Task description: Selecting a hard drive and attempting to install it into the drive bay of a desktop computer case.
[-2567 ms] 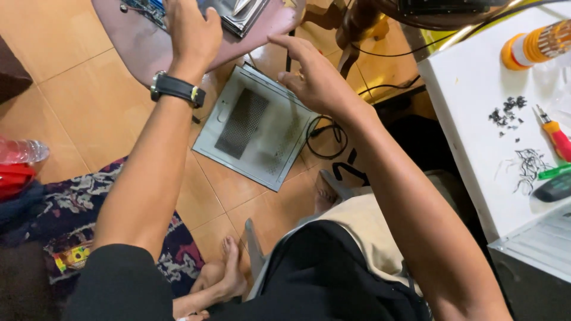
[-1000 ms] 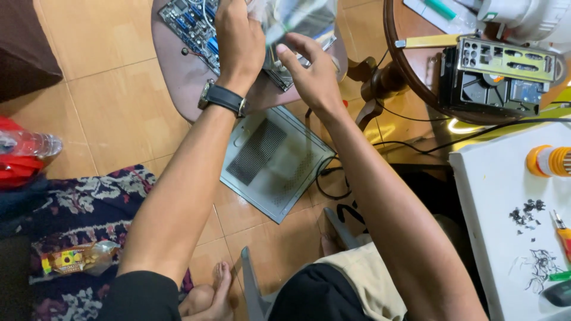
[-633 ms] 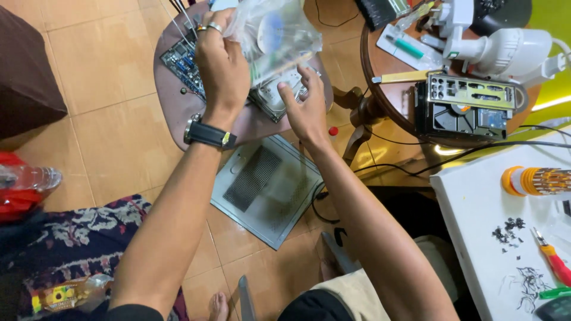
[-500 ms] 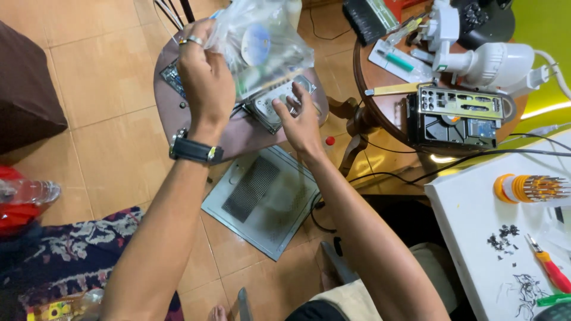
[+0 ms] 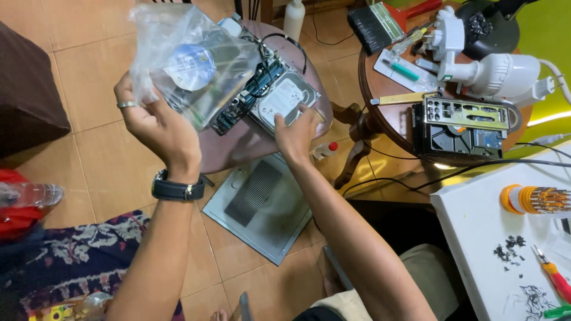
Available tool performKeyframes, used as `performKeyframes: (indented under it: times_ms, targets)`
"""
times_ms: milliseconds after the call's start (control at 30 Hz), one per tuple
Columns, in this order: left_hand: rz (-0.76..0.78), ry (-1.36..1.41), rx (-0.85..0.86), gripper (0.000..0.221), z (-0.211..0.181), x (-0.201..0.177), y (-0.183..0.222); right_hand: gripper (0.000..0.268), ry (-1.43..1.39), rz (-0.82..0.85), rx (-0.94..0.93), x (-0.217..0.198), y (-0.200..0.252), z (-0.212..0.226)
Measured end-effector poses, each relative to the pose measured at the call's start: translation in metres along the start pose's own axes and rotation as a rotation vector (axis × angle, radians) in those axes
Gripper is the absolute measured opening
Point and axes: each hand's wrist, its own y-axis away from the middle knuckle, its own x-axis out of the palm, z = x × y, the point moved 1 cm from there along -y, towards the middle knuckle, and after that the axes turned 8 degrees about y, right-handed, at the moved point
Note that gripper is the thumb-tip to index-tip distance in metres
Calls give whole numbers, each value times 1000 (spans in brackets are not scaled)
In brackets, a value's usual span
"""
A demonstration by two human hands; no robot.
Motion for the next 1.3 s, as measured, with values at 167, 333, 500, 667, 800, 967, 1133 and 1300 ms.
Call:
performKeyframes:
  times_ms: [167, 333, 500, 667, 800, 967, 1133, 1300]
  targets:
    - [-191, -100, -193, 16, 51, -1, 27, 76, -214, 24, 333, 19, -31, -42]
    - [-246, -109, -320, 20, 88, 1, 59, 72, -506, 126, 551, 12, -24, -26]
    - [-42, -440, -600, 38, 136, -5, 94, 94, -623, 390, 709, 10, -18, 4]
    - [44, -486, -632, 39, 147, -8, 95, 87, -698, 200, 735, 34, -29, -14]
    - [59, -434, -625, 36, 141, -12, 90, 87, -642, 165, 773, 47, -33, -24]
    - [-74, -353, -690, 36, 140, -19, 88, 84, -603, 75, 808, 71, -42, -45]
    - [-213, -241, -747, 40, 116, -10, 81, 86, -607, 37, 794, 56, -29, -18]
    - [-335, -184, -865, 43, 118, -1, 81, 81, -550, 32, 808, 78, -49, -45]
